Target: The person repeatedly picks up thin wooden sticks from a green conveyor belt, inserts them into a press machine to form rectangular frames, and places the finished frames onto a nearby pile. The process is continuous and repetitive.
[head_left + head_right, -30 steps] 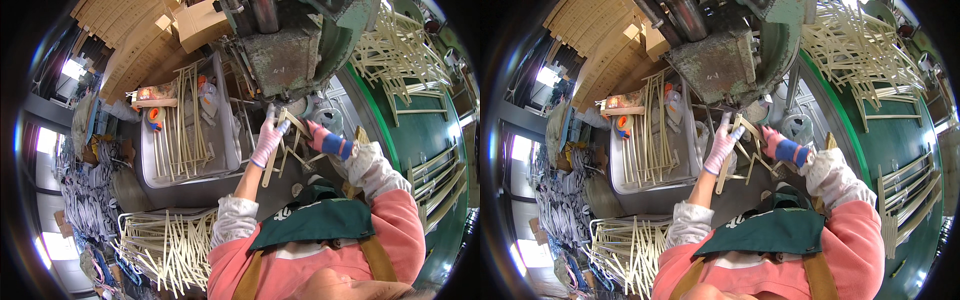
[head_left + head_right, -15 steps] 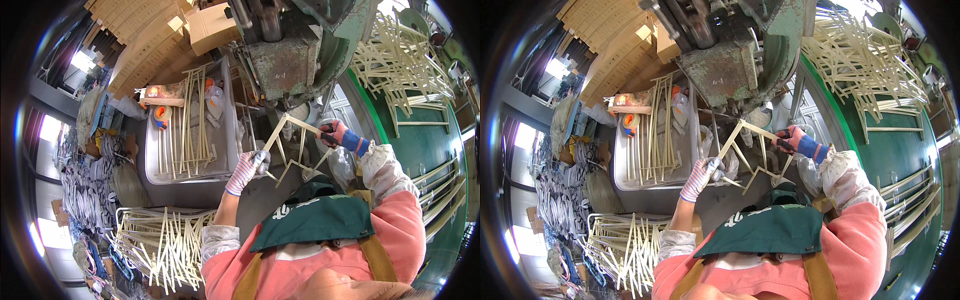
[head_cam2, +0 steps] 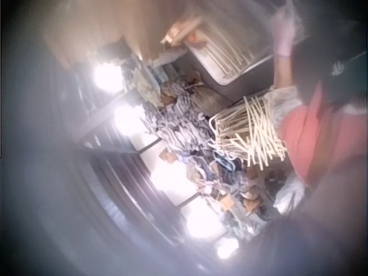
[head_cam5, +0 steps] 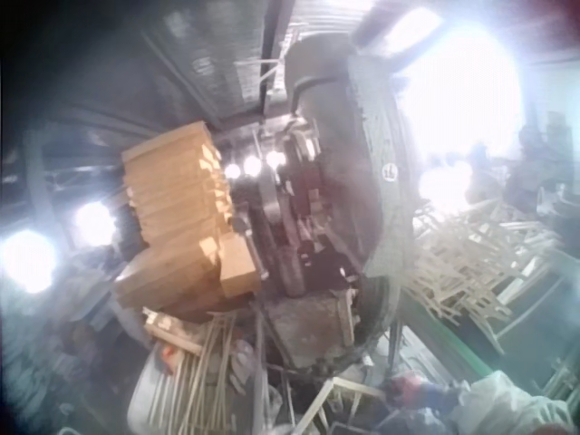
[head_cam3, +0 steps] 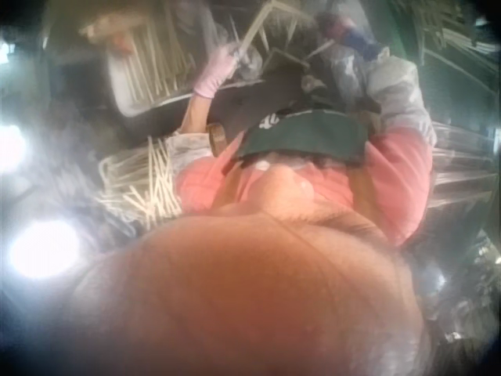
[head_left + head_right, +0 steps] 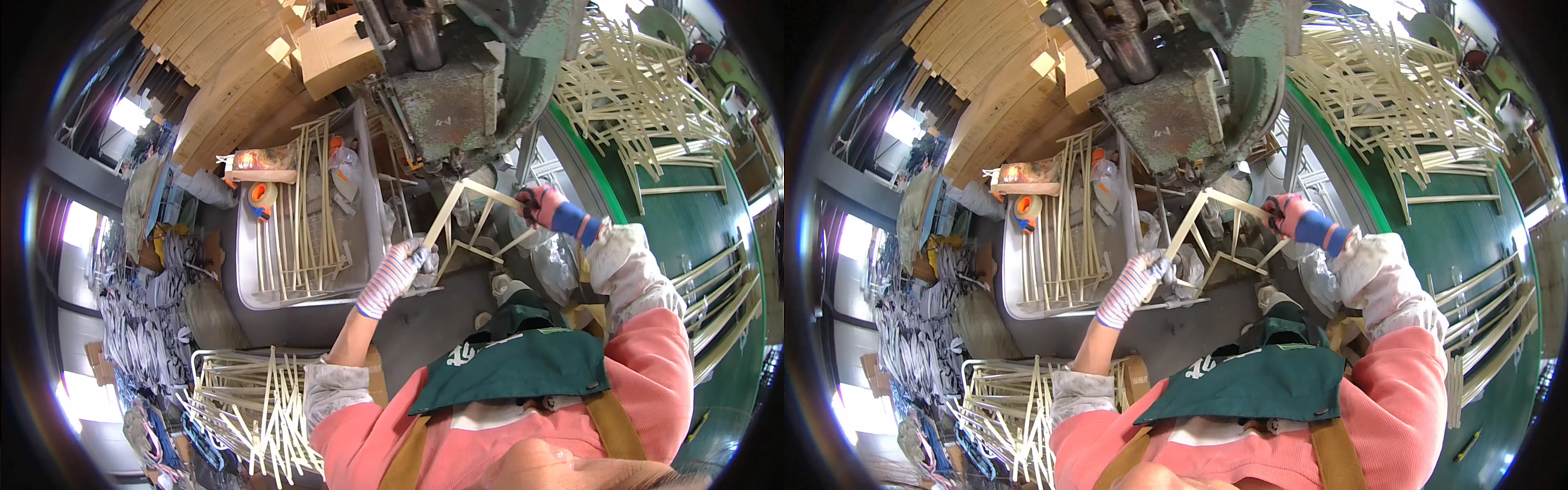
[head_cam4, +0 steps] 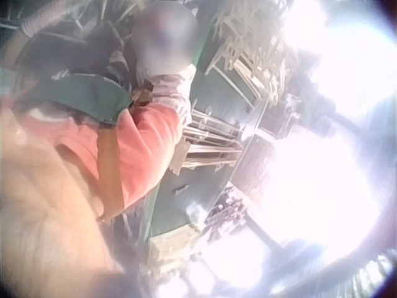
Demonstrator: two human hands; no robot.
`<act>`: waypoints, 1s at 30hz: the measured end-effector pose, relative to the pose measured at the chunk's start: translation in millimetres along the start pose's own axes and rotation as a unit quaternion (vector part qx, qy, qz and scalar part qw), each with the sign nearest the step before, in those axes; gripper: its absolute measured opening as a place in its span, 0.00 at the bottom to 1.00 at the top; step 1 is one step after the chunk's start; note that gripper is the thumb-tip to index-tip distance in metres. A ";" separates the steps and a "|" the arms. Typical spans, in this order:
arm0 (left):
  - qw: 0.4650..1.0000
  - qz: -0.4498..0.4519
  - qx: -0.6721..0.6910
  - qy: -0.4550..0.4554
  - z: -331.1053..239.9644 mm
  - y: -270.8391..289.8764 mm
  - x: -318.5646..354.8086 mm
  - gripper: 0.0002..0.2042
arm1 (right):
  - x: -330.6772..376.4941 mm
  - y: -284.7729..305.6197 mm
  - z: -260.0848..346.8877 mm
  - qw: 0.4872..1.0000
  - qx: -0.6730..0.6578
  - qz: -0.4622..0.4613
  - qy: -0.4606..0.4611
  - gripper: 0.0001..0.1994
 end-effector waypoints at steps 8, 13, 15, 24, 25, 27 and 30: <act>0.919 0.129 -0.364 -0.076 -60.8 4.3 36.4 0.19 | 94.5 -2.3 57.3 0.921 0.311 0.005 0.237 0.12; 0.934 0.173 -0.298 -0.097 -74.7 0.5 49.6 0.15 | 114.6 44.2 77.3 0.893 0.283 -0.002 0.349 0.12; 0.939 0.173 -0.273 -0.118 -81.2 -12.8 48.8 0.13 | 115.4 54.4 80.2 0.906 0.277 -0.002 0.320 0.12; 0.926 0.178 -0.319 -0.093 -123.3 -105.5 46.5 0.12 | 168.8 130.8 41.6 0.811 0.413 -0.183 0.372 0.15; 0.936 0.241 -0.234 -0.107 -129.6 -139.7 57.3 0.13 | 179.8 147.4 30.3 0.779 0.441 -0.239 0.376 0.16; 0.929 0.329 -0.130 -0.106 -130.2 -202.0 76.9 0.16 | 200.8 170.7 13.2 0.728 0.452 -0.311 0.411 0.18; 0.913 0.361 -0.146 -0.121 -126.4 -227.3 67.6 0.14 | 205.6 184.7 -4.1 0.727 0.488 -0.306 0.375 0.18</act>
Point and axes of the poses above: each hand's wrist, its own x-axis away from the middle knuckle, its own y-axis out of the back of the hand, z = x × y, the point moved 10 cm from there along -x, towards the middle knuckle, and after that the axes turned 2 degrees about -y, right-handed, at the moved point
